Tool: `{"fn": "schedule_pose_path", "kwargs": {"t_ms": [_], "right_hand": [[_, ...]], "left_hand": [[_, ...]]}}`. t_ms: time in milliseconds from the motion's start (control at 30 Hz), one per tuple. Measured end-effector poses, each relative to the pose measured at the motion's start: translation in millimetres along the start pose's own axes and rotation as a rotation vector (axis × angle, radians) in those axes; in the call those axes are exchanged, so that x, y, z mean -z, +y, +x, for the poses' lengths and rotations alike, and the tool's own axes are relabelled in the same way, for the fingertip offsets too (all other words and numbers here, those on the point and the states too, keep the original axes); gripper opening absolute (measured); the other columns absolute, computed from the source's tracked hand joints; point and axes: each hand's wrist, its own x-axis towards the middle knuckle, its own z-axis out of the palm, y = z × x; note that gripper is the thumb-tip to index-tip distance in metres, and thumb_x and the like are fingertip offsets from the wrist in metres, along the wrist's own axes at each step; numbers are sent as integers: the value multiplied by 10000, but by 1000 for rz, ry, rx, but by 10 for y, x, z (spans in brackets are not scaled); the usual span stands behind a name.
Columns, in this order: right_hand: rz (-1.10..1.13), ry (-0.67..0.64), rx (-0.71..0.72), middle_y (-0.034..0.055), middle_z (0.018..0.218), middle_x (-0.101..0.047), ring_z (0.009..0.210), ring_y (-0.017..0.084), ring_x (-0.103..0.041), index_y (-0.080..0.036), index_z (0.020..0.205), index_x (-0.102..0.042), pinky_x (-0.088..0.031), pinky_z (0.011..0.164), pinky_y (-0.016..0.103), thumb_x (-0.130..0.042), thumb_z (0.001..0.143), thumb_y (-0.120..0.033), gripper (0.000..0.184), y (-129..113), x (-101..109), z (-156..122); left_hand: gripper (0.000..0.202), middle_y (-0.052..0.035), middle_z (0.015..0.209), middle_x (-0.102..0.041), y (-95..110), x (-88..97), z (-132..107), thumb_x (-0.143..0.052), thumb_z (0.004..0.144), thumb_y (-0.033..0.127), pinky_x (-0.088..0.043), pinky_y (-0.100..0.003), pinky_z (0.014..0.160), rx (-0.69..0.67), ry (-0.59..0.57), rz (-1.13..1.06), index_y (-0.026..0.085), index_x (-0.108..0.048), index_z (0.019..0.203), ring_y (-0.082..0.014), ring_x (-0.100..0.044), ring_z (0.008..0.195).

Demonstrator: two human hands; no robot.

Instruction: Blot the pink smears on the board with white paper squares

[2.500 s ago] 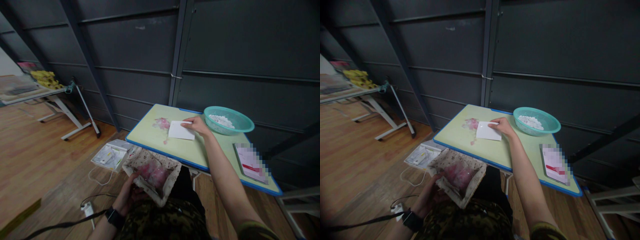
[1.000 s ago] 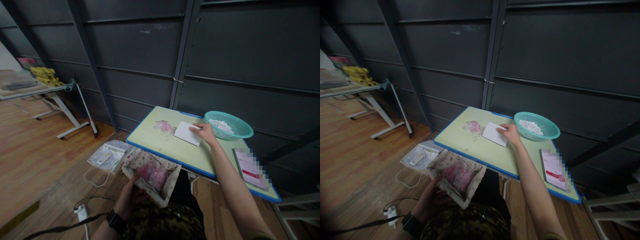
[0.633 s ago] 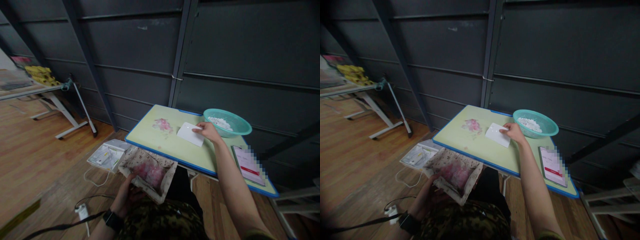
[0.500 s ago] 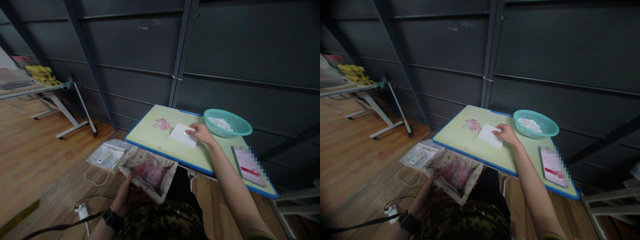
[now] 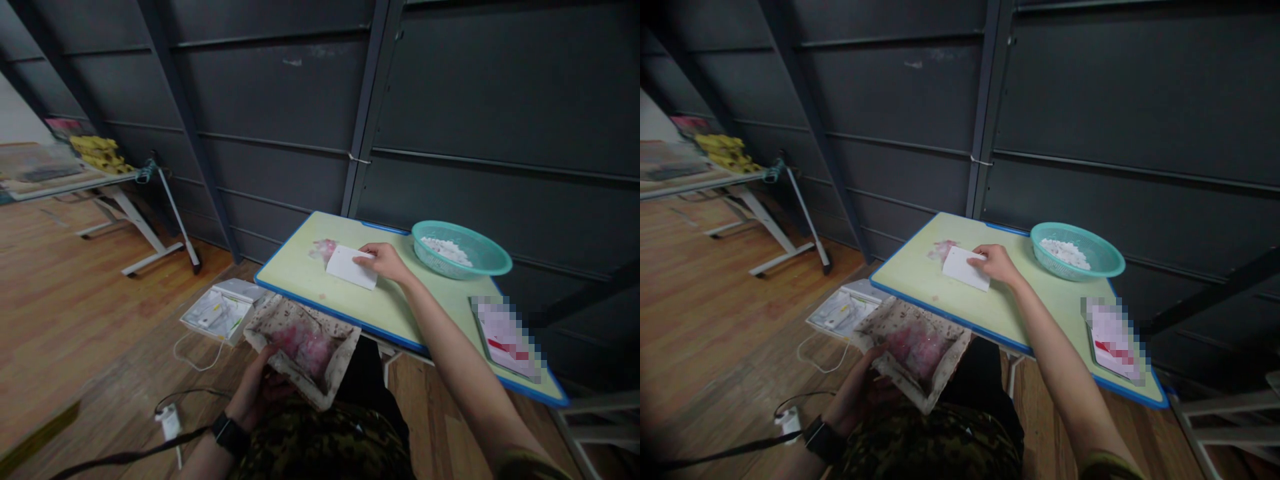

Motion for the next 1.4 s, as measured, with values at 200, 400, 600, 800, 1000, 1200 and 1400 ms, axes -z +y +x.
{"fn": "schedule_pose_path", "kwargs": {"t_ms": [200,400,600,800,1000,1200,1400], "right_hand": [[85,-55,33,60,777,-715,653,174,-582,-102,828,-736,-391,572,254,-603,731,-395,336,-73,-143,89],[162,-124,-26,52,773,-715,631,172,-576,-103,861,-752,-392,545,251,-634,708,-420,372,-188,-100,-26],[67,108,-153,78,765,-720,640,188,-583,-102,826,-748,-393,546,265,-605,731,-423,363,-122,133,-434],[50,96,-201,70,746,-716,630,188,-570,-95,846,-751,-385,543,268,-570,754,-412,376,-120,36,-650],[114,18,-170,52,730,-692,619,165,-535,-96,836,-748,-369,530,254,-575,757,-409,366,-311,-139,-628],[208,-76,-129,35,663,-657,578,144,-506,-103,792,-742,-344,509,249,-603,746,-453,379,-371,-163,-623],[205,146,-201,84,802,-719,650,186,-576,-90,917,-746,-388,554,266,-606,735,-434,413,-162,-215,-397]], "left_hand": [[294,-31,713,-643,-22,27,21,-662,769,350,-594,-377,593,-15,15,18,164,-630,995,-181,-634,595],[267,-24,697,-639,-45,22,43,-656,779,347,-597,-409,630,12,16,0,153,-622,958,-186,-636,606],[209,-17,661,-634,-34,-12,28,-655,776,343,-600,-395,617,11,-2,-10,161,-625,874,-167,-617,558],[201,-6,686,-628,-45,-11,57,-658,769,337,-601,-396,625,-6,23,2,172,-610,874,-154,-605,553],[188,-35,726,-646,-30,-1,56,-637,786,338,-595,-395,611,-22,23,32,180,-610,885,-185,-629,611],[210,-22,745,-650,-30,27,79,-644,780,346,-598,-410,641,-18,14,24,187,-612,915,-190,-641,644],[228,-45,768,-666,-31,28,92,-640,784,354,-599,-410,633,-18,-1,29,175,-615,923,-200,-656,649]]}}
